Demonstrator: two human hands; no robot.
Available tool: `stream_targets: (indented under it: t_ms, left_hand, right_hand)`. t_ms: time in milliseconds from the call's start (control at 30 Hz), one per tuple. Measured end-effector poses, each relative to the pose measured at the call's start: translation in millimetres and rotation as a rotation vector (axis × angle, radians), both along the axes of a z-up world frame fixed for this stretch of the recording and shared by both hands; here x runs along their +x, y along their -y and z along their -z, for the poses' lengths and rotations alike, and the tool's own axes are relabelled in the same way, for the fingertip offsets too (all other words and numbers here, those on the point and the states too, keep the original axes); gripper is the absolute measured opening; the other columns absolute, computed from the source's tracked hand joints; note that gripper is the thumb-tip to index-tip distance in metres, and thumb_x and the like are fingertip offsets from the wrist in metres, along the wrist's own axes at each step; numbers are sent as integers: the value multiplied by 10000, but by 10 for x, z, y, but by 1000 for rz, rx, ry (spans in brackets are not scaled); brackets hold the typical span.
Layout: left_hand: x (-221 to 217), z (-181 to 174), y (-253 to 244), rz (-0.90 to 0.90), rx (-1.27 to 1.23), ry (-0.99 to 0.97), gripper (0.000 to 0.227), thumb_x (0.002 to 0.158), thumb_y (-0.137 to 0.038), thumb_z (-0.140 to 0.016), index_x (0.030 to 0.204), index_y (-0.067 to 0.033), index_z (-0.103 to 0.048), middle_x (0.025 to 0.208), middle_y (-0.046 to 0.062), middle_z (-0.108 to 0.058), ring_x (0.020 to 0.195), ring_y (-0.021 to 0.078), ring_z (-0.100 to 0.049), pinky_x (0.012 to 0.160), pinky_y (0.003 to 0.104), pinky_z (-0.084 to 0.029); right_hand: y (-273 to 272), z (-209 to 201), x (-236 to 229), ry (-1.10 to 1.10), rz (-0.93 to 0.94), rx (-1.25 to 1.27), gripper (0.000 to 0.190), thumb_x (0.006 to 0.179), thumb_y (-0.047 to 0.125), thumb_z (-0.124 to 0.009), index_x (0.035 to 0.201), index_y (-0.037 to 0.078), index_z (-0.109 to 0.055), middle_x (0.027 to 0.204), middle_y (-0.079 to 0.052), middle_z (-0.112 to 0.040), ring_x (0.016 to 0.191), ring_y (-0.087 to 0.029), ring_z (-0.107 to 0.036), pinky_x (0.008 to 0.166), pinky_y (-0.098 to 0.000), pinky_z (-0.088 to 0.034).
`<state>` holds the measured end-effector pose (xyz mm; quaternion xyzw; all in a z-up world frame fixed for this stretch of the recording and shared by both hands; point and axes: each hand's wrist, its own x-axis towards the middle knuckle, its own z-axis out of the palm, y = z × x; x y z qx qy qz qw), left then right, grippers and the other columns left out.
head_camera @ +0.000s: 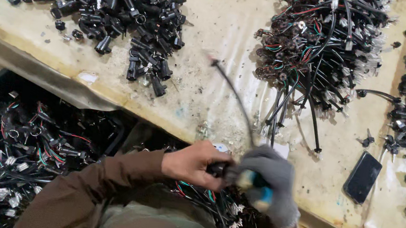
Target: The person repeatedly picks up black cylindrical connectors and wire harnesses from a table, joins them together, and places the assembled units into a bin below. The process is continuous and repetitive throughout the clip.
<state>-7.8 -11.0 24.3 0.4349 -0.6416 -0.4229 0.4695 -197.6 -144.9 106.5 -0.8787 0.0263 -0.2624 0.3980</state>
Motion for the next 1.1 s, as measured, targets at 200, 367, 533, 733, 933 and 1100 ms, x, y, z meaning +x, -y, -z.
stream_targets:
  t_ms: [200,367,533,733,933,1100]
  left_hand:
    - [103,-50,0,58,-332,116,323,788,-291,-754,985,-50,-667,828,180,-653,752,398,-653,647,453,-516]
    - [165,-56,-82,-308,-209,397,325,738,-356,-803,908,-100,-695,705,155,-643,675,381,-662,582,466,-512]
    - [-92,-84,-188,-297,-211,409,343,771,-344,-783,995,-96,-709,734,90,-680,626,323,-668,531,439,-495]
    - [-377,-79,-307,-266,-242,307,322,794,-322,-815,1016,-115,-706,758,74,-672,665,317,-670,573,412,-516]
    - [-482,-3,-428,-266,-139,147,371,772,-290,-802,1087,-111,-722,802,134,-673,744,356,-680,630,438,-530]
    - [-400,55,-293,-240,-79,387,310,782,-321,-784,979,-97,-702,806,136,-668,759,382,-658,624,485,-500]
  right_hand:
    - [-92,-43,362,-295,-236,266,213,704,119,-828,873,52,-719,914,-126,-675,823,-251,-683,691,-356,-529]
    - [-499,244,395,-49,366,233,183,809,145,-774,903,46,-652,908,-72,-667,815,-218,-661,741,-307,-531]
    - [-512,334,63,576,28,1055,394,863,386,-843,880,115,-558,897,0,-507,660,-78,-484,580,-238,-402]
    - [-615,350,-4,522,-250,1442,515,913,575,-762,859,157,-467,673,13,-450,532,-115,-409,501,-279,-350]
    - [-824,559,-61,513,-176,1190,403,1003,438,-720,793,166,-510,643,1,-448,561,-186,-410,548,-351,-369]
    - [-868,617,44,425,46,1139,312,991,314,-682,868,96,-496,688,-15,-435,527,-132,-368,500,-288,-336]
